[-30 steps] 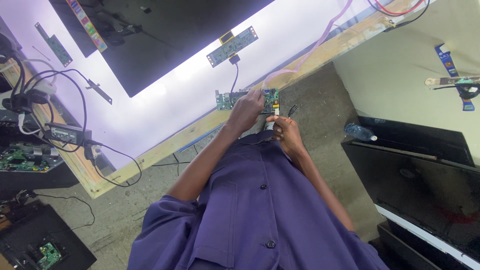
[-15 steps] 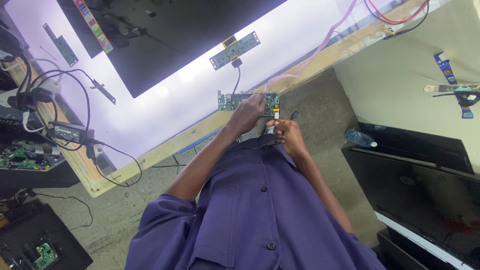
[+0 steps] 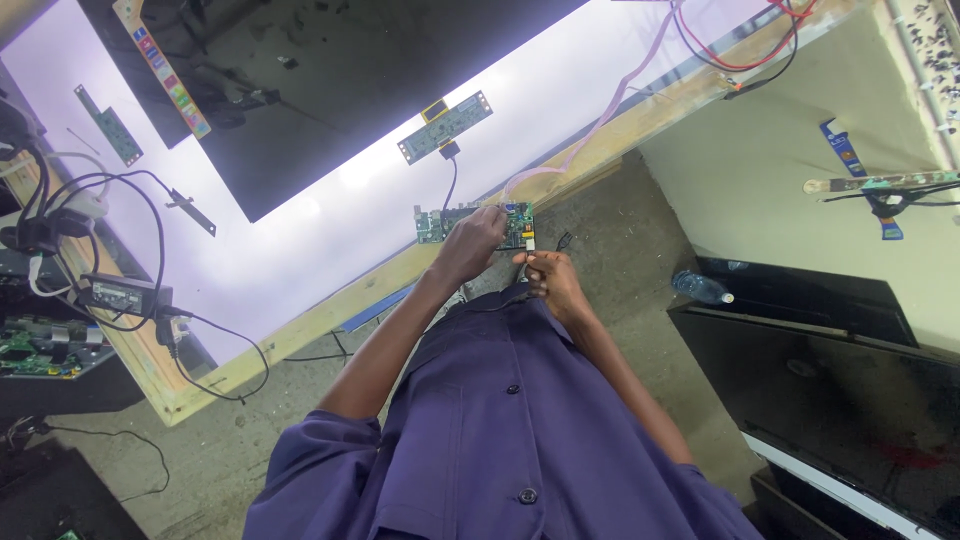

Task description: The person connects a power cable to a circuit board and then attaches a ribbon cable to a display panel. They plug the power cable into a power strip and continue to adjust the connections on the circuit board and display panel.

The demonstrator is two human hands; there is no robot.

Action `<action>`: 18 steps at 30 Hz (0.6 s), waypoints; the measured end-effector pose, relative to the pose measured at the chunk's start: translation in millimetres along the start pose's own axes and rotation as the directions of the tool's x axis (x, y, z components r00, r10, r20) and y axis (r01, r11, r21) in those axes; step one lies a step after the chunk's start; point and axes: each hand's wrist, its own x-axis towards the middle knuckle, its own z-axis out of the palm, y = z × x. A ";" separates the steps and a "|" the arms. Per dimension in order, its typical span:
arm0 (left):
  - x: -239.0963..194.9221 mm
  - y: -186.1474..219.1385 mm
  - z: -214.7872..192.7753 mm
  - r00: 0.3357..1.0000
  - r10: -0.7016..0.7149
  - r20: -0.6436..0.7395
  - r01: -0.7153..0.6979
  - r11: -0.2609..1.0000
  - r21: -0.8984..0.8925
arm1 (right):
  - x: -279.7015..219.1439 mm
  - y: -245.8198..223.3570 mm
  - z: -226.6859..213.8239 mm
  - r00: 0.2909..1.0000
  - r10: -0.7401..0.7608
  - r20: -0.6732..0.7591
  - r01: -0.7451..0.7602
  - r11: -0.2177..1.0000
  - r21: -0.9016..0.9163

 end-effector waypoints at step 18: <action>-17.7 -4.3 -2.3 0.958 -0.270 -0.091 0.259 0.959 -0.119 | -13.3 6.3 -25.4 0.979 -0.202 0.014 0.185 0.862 -0.471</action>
